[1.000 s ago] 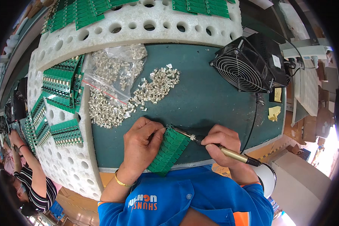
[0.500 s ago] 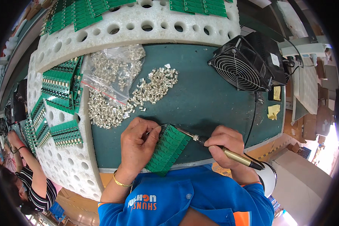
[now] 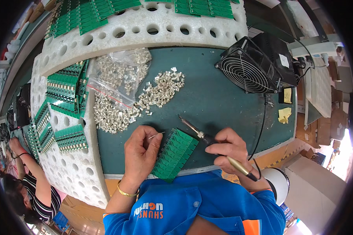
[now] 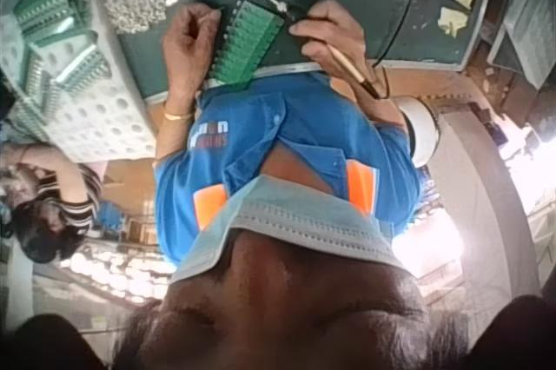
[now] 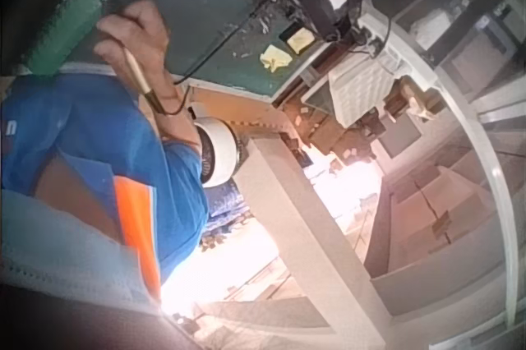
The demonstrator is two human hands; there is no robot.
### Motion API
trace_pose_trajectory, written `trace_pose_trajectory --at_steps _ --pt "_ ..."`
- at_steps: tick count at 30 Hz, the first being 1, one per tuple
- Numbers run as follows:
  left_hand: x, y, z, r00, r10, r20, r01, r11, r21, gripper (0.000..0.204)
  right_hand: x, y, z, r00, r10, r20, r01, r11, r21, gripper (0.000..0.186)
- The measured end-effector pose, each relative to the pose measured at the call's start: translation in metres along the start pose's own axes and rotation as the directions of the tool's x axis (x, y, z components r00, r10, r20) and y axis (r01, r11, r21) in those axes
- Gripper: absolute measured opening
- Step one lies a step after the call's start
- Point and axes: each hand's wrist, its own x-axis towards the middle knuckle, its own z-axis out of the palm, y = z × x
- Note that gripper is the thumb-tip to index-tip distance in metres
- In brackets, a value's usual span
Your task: The person solders small electronic components onto green circuit boards using a soldering iron and solder wire.
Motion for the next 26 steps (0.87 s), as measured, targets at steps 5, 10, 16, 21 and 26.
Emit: trace_pose_trajectory --at_steps 5,10,16,21,26 --pt "-0.017 0.007 -0.013 0.988 -0.139 0.063 0.135 0.989 0.058 0.008 -0.002 0.001 0.013 0.995 -0.073 0.069 0.086 0.975 -0.206 0.035" --pt "-0.045 0.007 -0.027 0.993 -0.072 -0.097 0.089 0.977 0.193 0.01 -0.006 -0.003 0.028 0.991 -0.008 0.135 0.06 0.92 -0.387 0.037" --pt "-0.071 0.003 -0.027 0.993 -0.11 -0.051 0.119 0.965 0.233 0.015 -0.004 0.001 0.041 0.991 -0.062 0.116 0.11 0.869 -0.482 0.039" --pt "-0.074 -0.004 -0.023 0.999 0.002 0.032 -0.012 0.953 0.303 0.023 -0.006 -0.001 0.047 0.995 -0.063 0.077 0.093 0.865 -0.493 0.049" --pt "-0.079 -0.015 -0.026 0.974 -0.197 0.113 0.19 0.979 0.069 0.021 -0.009 -0.004 0.05 0.998 -0.065 0.003 0.06 0.904 -0.424 0.043"
